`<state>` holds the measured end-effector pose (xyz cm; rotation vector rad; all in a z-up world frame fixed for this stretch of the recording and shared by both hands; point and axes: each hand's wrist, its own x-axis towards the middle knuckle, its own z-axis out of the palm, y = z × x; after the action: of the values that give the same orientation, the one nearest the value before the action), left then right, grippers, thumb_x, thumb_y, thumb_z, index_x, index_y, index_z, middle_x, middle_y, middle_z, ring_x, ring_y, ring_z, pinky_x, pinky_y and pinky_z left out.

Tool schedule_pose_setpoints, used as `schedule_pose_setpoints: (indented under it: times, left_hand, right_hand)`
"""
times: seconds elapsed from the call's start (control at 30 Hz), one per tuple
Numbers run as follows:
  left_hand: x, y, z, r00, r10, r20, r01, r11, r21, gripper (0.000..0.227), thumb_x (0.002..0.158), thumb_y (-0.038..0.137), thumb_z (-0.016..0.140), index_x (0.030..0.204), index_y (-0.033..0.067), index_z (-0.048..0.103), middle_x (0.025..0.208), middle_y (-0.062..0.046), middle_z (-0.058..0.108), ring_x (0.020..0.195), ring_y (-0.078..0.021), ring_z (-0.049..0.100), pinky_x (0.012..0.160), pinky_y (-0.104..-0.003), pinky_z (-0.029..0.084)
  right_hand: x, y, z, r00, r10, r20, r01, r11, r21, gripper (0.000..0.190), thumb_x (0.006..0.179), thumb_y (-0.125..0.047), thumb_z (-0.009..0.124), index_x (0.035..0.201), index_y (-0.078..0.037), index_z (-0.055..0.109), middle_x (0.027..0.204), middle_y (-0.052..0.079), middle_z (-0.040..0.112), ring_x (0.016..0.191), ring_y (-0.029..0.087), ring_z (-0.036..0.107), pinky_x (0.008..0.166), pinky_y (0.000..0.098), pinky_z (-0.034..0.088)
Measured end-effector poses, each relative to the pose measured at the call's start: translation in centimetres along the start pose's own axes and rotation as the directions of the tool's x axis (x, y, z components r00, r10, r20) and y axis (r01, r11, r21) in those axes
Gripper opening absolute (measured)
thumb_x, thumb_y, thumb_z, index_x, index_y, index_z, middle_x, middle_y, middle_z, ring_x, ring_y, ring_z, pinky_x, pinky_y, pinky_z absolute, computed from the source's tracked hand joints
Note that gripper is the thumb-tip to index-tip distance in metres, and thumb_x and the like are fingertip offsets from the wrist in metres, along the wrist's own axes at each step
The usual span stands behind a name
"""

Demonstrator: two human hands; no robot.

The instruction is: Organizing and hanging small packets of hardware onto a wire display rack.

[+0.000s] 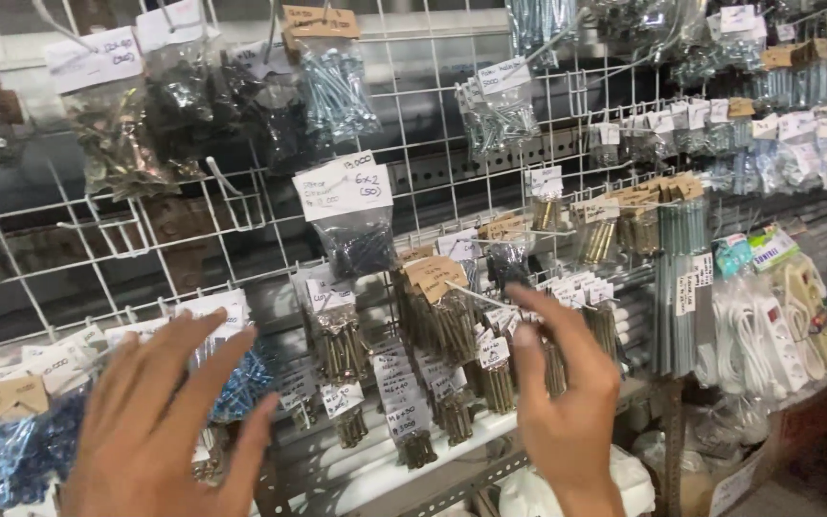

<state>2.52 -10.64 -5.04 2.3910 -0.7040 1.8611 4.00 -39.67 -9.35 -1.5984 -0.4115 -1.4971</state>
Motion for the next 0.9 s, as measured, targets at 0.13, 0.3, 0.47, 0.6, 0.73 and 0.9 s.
schedule_pose_setpoints:
  times: [0.13, 0.3, 0.47, 0.6, 0.73, 0.9]
  left_hand:
    - [-0.9, 0.6, 1.8, 0.99, 0.092, 0.103, -0.081, 0.991, -0.102, 0.064, 0.087, 0.051, 0.065, 0.144, 0.0206, 0.056, 0.151, -0.006, 0.055, 0.141, -0.0314, 0.05, 0.118, -0.066, 0.033]
    - [-0.7, 0.6, 0.4, 0.992, 0.074, 0.104, -0.062, 0.991, -0.116, 0.068, 0.089, 0.047, 0.07, 0.149, 0.0196, 0.054, 0.155, -0.005, 0.05, 0.147, -0.0296, 0.042, 0.122, -0.059, 0.028]
    - [3.2, -0.5, -3.5, 0.998, -0.052, -0.019, 0.051, 0.998, -0.04, 0.065, 0.094, 0.039, 0.068, 0.148, 0.0058, 0.051, 0.154, -0.017, 0.047, 0.145, -0.0393, 0.039, 0.119, -0.059, 0.033]
    - [5.3, -3.1, -4.3, 0.986, -0.166, -0.021, 0.167, 0.984, 0.068, 0.073, 0.103, 0.05, 0.052, 0.157, 0.0025, 0.038, 0.164, -0.021, 0.031, 0.152, -0.04, 0.026, 0.121, -0.058, 0.025]
    - [5.8, -4.5, -3.9, 0.98, -0.199, 0.027, 0.195, 0.976, 0.097, 0.071, 0.106, 0.054, 0.043, 0.149, -0.0035, 0.044, 0.156, -0.022, 0.043, 0.149, -0.0412, 0.03, 0.123, -0.056, 0.018]
    - [5.3, -4.7, -3.4, 0.98, -0.195, 0.043, 0.189, 0.974, 0.122, 0.063, 0.104, 0.051, 0.048, 0.14, -0.0006, 0.054, 0.151, -0.02, 0.05, 0.143, -0.0396, 0.04, 0.122, -0.058, 0.023]
  right_hand:
    - [2.8, 1.2, -0.3, 0.999, -0.021, -0.032, 0.017, 0.995, -0.098, 0.04, 0.103, -0.013, 0.046, 0.139, 0.0, 0.057, 0.142, 0.02, 0.06, 0.122, 0.029, 0.059, 0.105, 0.0435, 0.048]
    - [3.8, 2.8, 0.0, 0.994, -0.093, 0.056, 0.101, 0.981, -0.165, 0.039, 0.103, -0.008, 0.049, 0.139, 0.003, 0.06, 0.138, 0.019, 0.064, 0.13, 0.032, 0.058, 0.111, 0.0437, 0.041]
    - [2.9, 2.7, 0.2, 0.992, -0.12, 0.027, 0.123, 0.968, -0.219, 0.039, 0.104, 0.0, 0.051, 0.14, 0.007, 0.062, 0.14, 0.023, 0.064, 0.13, 0.035, 0.058, 0.112, 0.0444, 0.042]
    - [3.4, 0.0, 0.5, 0.966, -0.254, -0.036, 0.238, 0.94, -0.245, 0.043, 0.107, 0.009, 0.053, 0.15, 0.014, 0.06, 0.145, 0.031, 0.061, 0.135, 0.042, 0.056, 0.12, 0.0475, 0.037]
    - [5.1, -8.8, 2.4, 0.951, -0.294, 0.091, 0.308, 0.917, -0.253, 0.048, 0.108, -0.004, 0.045, 0.153, 0.01, 0.051, 0.153, 0.034, 0.052, 0.141, 0.049, 0.048, 0.115, 0.0641, 0.036]
    - [7.2, -13.1, 6.4, 0.887, -0.339, 0.314, 0.368, 0.929, -0.035, 0.06, 0.099, -0.018, 0.05, 0.157, -0.009, 0.036, 0.161, 0.018, 0.041, 0.146, 0.037, 0.038, 0.114, 0.0643, 0.032]
